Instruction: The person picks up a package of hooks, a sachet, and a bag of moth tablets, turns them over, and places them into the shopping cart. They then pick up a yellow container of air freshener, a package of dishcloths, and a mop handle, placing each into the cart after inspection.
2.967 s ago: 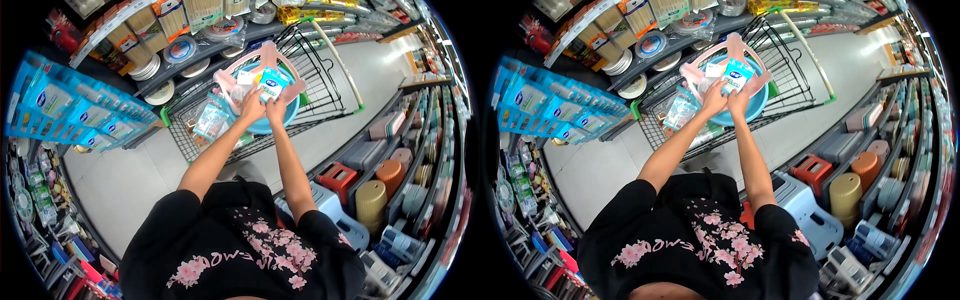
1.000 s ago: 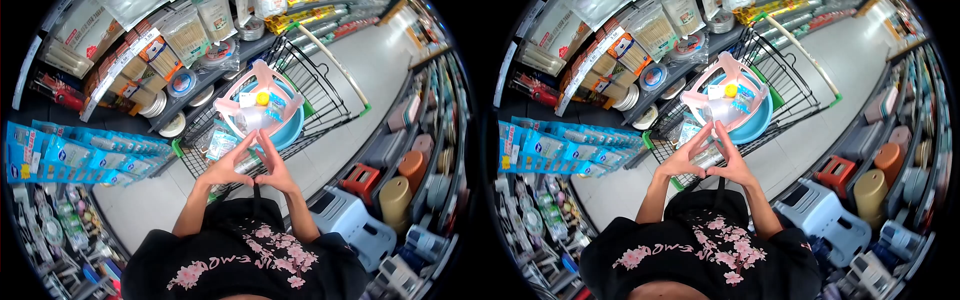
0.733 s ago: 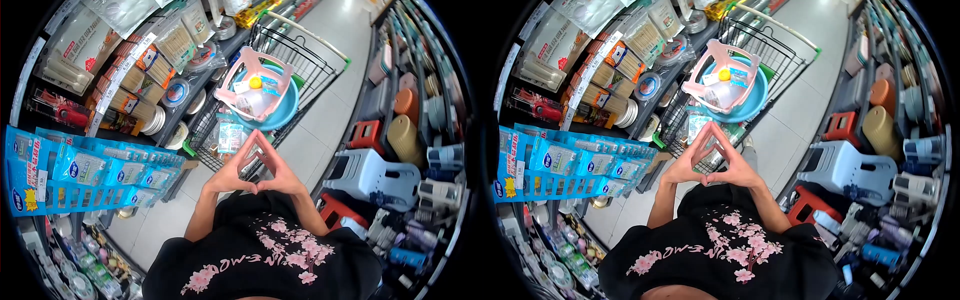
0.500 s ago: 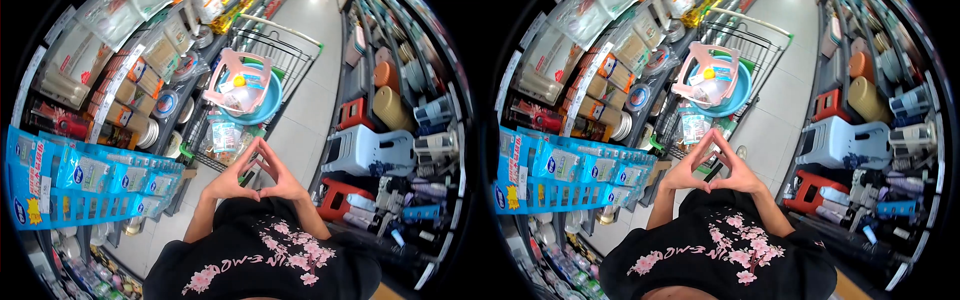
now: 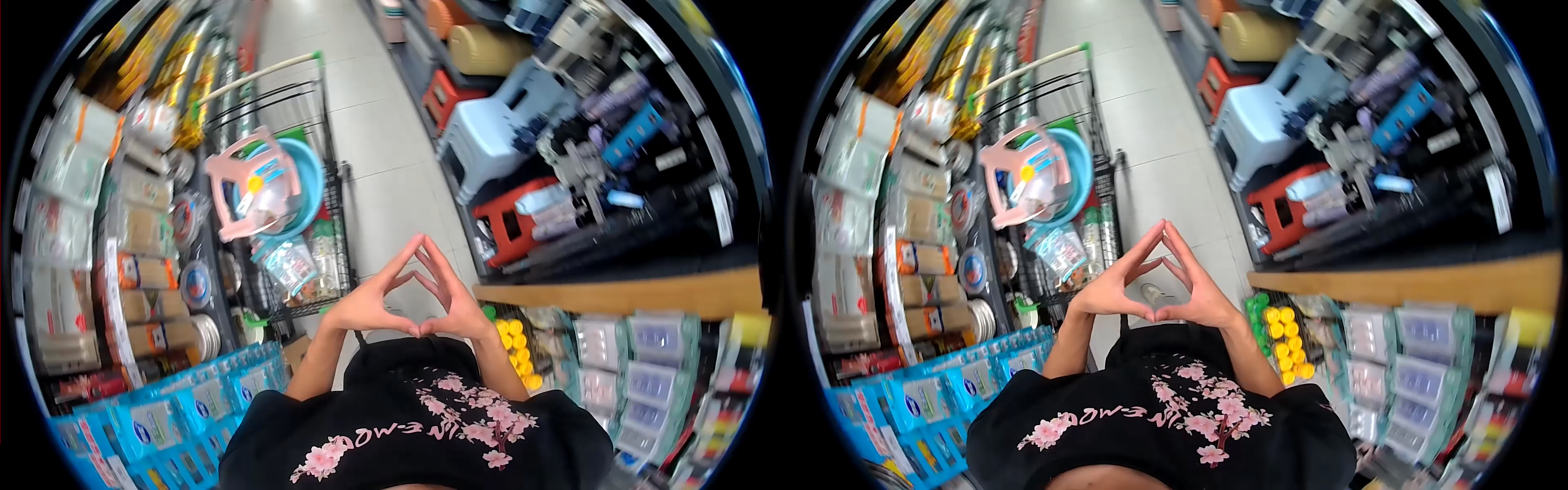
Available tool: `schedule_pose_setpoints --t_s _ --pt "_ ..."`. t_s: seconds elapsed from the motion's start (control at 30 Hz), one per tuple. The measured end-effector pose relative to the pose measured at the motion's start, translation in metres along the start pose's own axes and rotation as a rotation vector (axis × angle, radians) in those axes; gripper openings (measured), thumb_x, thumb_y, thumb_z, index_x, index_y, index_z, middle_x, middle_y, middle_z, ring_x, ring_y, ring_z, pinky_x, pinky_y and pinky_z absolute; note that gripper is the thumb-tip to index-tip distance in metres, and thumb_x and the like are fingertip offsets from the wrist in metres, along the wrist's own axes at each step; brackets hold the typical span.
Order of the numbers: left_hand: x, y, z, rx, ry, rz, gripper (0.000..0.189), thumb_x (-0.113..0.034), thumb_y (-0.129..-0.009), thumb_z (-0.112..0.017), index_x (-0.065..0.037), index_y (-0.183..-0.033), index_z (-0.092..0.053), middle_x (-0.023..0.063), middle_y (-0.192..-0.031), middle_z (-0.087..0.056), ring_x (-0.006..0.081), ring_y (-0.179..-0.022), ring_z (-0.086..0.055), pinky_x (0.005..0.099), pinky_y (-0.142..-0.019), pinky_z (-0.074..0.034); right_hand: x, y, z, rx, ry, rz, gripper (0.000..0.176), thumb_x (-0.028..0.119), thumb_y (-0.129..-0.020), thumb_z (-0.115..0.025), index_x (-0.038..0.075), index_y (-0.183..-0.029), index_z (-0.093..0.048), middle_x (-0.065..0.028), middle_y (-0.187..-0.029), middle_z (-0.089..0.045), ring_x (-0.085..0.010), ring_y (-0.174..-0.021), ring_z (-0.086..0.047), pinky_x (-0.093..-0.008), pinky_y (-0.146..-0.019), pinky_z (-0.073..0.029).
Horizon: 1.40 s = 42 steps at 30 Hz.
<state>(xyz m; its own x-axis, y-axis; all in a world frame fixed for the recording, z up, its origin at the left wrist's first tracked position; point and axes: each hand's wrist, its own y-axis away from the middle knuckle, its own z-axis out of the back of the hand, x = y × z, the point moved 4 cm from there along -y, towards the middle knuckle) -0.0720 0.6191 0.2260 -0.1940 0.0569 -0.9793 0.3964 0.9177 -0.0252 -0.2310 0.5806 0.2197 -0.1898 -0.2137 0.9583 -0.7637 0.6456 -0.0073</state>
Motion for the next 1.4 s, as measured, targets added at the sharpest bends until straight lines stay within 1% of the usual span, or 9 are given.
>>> schedule_pose_setpoints --t_s 0.17,0.33,0.57,0.77,0.87,1.03,1.13,1.2,1.4 --pt "0.01 -0.019 -0.065 0.168 0.021 0.032 0.13 -0.014 -0.062 -0.094 -0.007 -0.16 -0.008 0.0107 -0.167 -0.006 0.026 -0.154 -0.008 0.0516 -0.121 -0.023 0.009 0.08 0.02 -0.154 0.03 0.09 0.138 0.029 -0.059 -0.096 0.007 -0.16 -0.004 -0.0135 -0.167 -0.004 -0.0307 -0.154 -0.008 -0.0501 -0.122 -0.019" --pt "0.032 -0.004 -0.137 0.245 0.049 0.025 0.136 -0.012 -0.056 -0.097 -0.003 -0.159 -0.009 0.0135 -0.167 -0.005 0.0305 -0.154 -0.007 0.0548 -0.12 -0.022 0.002 0.176 0.02 -0.276 0.025 0.173 0.131 0.029 -0.065 -0.094 0.008 -0.16 -0.006 -0.0125 -0.167 -0.005 -0.0292 -0.153 -0.009 -0.0495 -0.121 -0.021" --pt "0.069 0.04 -0.238 0.337 0.093 0.121 0.14 -0.014 -0.055 -0.098 -0.005 -0.16 -0.006 0.0137 -0.167 -0.001 0.0322 -0.154 -0.004 0.0534 -0.12 -0.021 -0.018 0.297 -0.006 -0.403 0.027 0.182 0.133 0.031 -0.063 -0.095 0.007 -0.16 -0.006 -0.0112 -0.167 -0.004 -0.0286 -0.153 -0.014 -0.0495 -0.121 -0.021" --pt "0.065 0.049 -0.305 0.556 0.075 0.175 0.139 -0.013 -0.054 -0.097 -0.006 -0.16 -0.006 0.0134 -0.167 -0.003 0.0321 -0.154 -0.004 0.0529 -0.12 -0.021 -0.016 0.378 -0.033 -0.594 0.054 0.264 0.132 0.031 -0.064 -0.095 0.009 -0.16 -0.007 -0.01 -0.166 -0.006 -0.0285 -0.152 -0.015 -0.0517 -0.121 -0.022" --pt "0.061 0.05 -0.335 0.698 0.004 0.173 0.145 -0.024 -0.051 -0.099 -0.005 -0.16 -0.005 0.0141 -0.167 -0.003 0.0304 -0.154 -0.006 0.0527 -0.12 -0.023 -0.015 0.409 -0.048 -0.687 0.061 0.287 0.133 0.026 -0.062 -0.096 0.009 -0.16 -0.007 -0.0094 -0.166 -0.008 -0.029 -0.152 -0.016 -0.0513 -0.121 -0.022" --pt "0.057 0.06 -0.366 0.87 -0.02 0.146 0.144 -0.024 -0.052 -0.099 -0.006 -0.16 -0.006 0.0124 -0.167 -0.003 0.0294 -0.154 -0.006 0.053 -0.12 -0.023 -0.012 0.445 -0.085 -0.89 0.102 0.37 0.135 0.022 -0.059 -0.097 0.01 -0.16 -0.009 -0.0086 -0.166 -0.01 -0.0288 -0.152 -0.016 -0.0514 -0.121 -0.022" --pt "0.056 0.078 -0.371 0.98 -0.022 0.153 0.143 -0.023 -0.052 -0.099 -0.006 -0.16 -0.006 0.0118 -0.167 -0.003 0.0295 -0.154 -0.006 0.053 -0.12 -0.023 -0.022 0.449 -0.11 -0.982 0.103 0.412 0.137 0.027 -0.058 -0.097 0.01 -0.16 -0.008 -0.009 -0.166 -0.009 -0.0293 -0.152 -0.016 -0.052 -0.121 -0.023" --pt "0.055 0.09 -0.371 1.055 0.005 0.137 0.134 -0.011 -0.059 -0.095 -0.009 -0.16 -0.008 0.0105 -0.167 -0.006 0.0274 -0.154 -0.008 0.0531 -0.12 -0.022 -0.03 0.449 -0.13 -1.034 0.095 0.426 0.138 0.029 -0.057 -0.098 0.01 -0.16 -0.008 -0.0091 -0.166 -0.009 -0.0297 -0.152 -0.016 -0.0522 -0.12 -0.023" --pt "0.075 0.14 -0.363 1.138 0.024 0.259 0.14 -0.018 -0.056 -0.097 -0.009 -0.16 -0.006 0.0099 -0.168 -0.002 0.0294 -0.154 -0.005 0.052 -0.12 -0.023 -0.065 0.458 -0.187 -1.139 0.061 0.391 0.139 0.033 -0.057 -0.098 0.01 -0.16 -0.007 -0.0093 -0.166 -0.008 -0.0304 -0.152 -0.016 -0.0526 -0.12 -0.023"
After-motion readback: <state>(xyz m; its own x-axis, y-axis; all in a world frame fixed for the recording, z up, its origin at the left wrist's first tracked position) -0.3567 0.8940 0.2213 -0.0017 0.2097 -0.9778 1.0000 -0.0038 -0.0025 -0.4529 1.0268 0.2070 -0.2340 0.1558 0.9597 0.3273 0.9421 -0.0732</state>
